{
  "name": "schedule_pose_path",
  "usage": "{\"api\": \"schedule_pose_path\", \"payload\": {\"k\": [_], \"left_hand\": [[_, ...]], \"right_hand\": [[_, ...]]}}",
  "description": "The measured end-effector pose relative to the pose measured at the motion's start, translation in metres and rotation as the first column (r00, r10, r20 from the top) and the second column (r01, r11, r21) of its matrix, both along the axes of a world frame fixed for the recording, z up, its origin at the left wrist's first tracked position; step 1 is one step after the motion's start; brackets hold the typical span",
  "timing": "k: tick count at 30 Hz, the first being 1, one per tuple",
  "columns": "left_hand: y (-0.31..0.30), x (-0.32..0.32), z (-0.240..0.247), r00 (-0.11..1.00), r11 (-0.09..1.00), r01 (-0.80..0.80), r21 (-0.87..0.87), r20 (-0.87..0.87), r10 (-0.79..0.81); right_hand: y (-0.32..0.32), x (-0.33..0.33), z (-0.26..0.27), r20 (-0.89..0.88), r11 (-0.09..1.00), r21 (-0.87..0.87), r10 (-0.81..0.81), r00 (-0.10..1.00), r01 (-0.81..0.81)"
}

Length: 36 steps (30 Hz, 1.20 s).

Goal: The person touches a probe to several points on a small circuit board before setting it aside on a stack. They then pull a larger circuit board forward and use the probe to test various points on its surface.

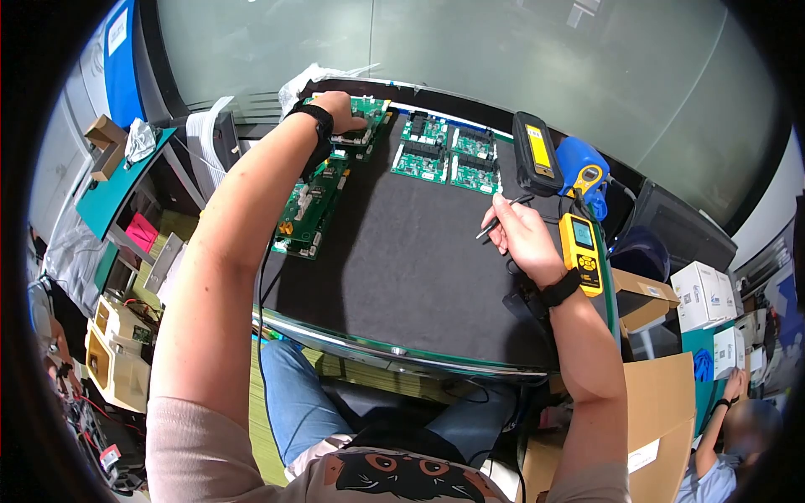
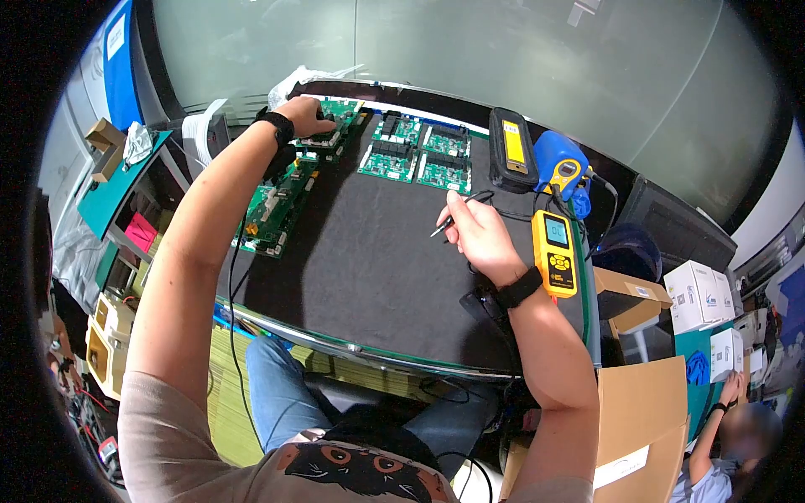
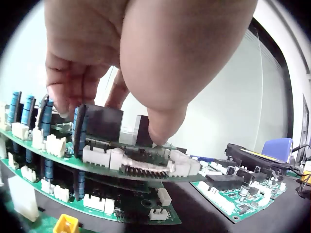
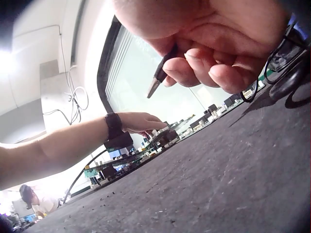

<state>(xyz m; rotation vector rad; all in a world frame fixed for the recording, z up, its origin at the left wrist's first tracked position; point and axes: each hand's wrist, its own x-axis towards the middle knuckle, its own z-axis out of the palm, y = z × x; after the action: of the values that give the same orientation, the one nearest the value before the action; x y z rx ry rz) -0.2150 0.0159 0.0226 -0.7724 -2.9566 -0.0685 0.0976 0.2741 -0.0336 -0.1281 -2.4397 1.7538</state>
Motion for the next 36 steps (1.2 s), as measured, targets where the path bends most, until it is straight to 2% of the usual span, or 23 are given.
{"api": "schedule_pose_path", "payload": {"k": [2, 8, 14, 16, 20, 23, 26, 27, 28, 29, 30, 32, 33, 35, 36], "left_hand": [[-0.004, 0.003, 0.001, 0.994, 0.995, 0.103, 0.004, -0.036, -0.103], [-0.005, 0.004, -0.004, 0.992, 0.992, 0.106, 0.065, -0.075, -0.101], [-0.01, 0.021, 0.011, 0.991, 0.978, 0.119, 0.17, -0.087, -0.105], [-0.008, 0.036, 0.02, 0.982, 0.952, 0.161, 0.26, -0.134, -0.13], [0.001, 0.064, 0.032, 0.953, 0.903, 0.295, 0.313, -0.172, -0.251], [0.012, 0.109, 0.049, 0.933, 0.862, 0.359, 0.36, -0.178, -0.314], [0.02, 0.162, 0.054, 0.893, 0.799, 0.45, 0.4, -0.171, -0.417], [0.023, 0.18, 0.055, 0.882, 0.794, 0.468, 0.387, -0.161, -0.442], [0.026, 0.197, 0.055, 0.872, 0.789, 0.487, 0.374, -0.15, -0.466], [0.029, 0.213, 0.053, 0.873, 0.789, 0.475, 0.389, -0.097, -0.478], [0.032, 0.228, 0.051, 0.871, 0.788, 0.463, 0.406, -0.043, -0.489], [0.036, 0.251, 0.044, 0.866, 0.81, 0.479, 0.339, -0.032, -0.499], [0.038, 0.258, 0.038, 0.868, 0.812, 0.472, 0.344, -0.021, -0.496], [0.042, 0.268, 0.031, 0.864, 0.816, 0.469, 0.338, 0.017, -0.503], [0.044, 0.272, 0.033, 0.857, 0.828, 0.47, 0.304, 0.065, -0.511]], "right_hand": [[0.0, -0.001, 0.0, -0.001, 1.0, -0.003, 0.003, 1.0, -0.003], [-0.001, 0.0, 0.001, 0.002, 1.0, -0.007, -0.007, 1.0, 0.007], [0.001, -0.001, 0.0, -0.027, 1.0, -0.027, -0.017, 0.999, 0.016], [0.001, -0.002, 0.0, -0.047, 0.999, -0.024, -0.045, 0.998, 0.044], [0.0, -0.001, 0.003, -0.046, 0.998, -0.014, -0.057, 0.997, 0.056], [0.008, -0.003, -0.001, -0.06, 0.996, -0.042, -0.085, 0.995, 0.082], [0.014, -0.005, 0.0, -0.158, 0.992, -0.061, -0.12, 0.98, 0.111], [0.01, -0.003, 0.005, -0.209, 0.958, -0.285, -0.089, 0.974, 0.026], [0.008, -0.002, 0.009, -0.265, 0.871, -0.487, -0.07, 0.962, -0.071], [0.014, -0.003, 0.008, -0.32, 0.81, -0.558, -0.007, 0.947, -0.183], [0.01, -0.002, 0.012, -0.395, 0.758, -0.604, -0.015, 0.919, -0.247], [0.015, -0.002, 0.009, -0.432, 0.687, -0.668, -0.047, 0.901, -0.285], [0.016, 0.0, 0.011, -0.435, 0.689, -0.665, -0.044, 0.899, -0.288], [0.017, 0.005, 0.016, -0.284, 0.771, -0.622, -0.057, 0.957, -0.138], [0.018, 0.006, 0.016, -0.229, 0.77, -0.63, -0.065, 0.971, -0.097]]}}
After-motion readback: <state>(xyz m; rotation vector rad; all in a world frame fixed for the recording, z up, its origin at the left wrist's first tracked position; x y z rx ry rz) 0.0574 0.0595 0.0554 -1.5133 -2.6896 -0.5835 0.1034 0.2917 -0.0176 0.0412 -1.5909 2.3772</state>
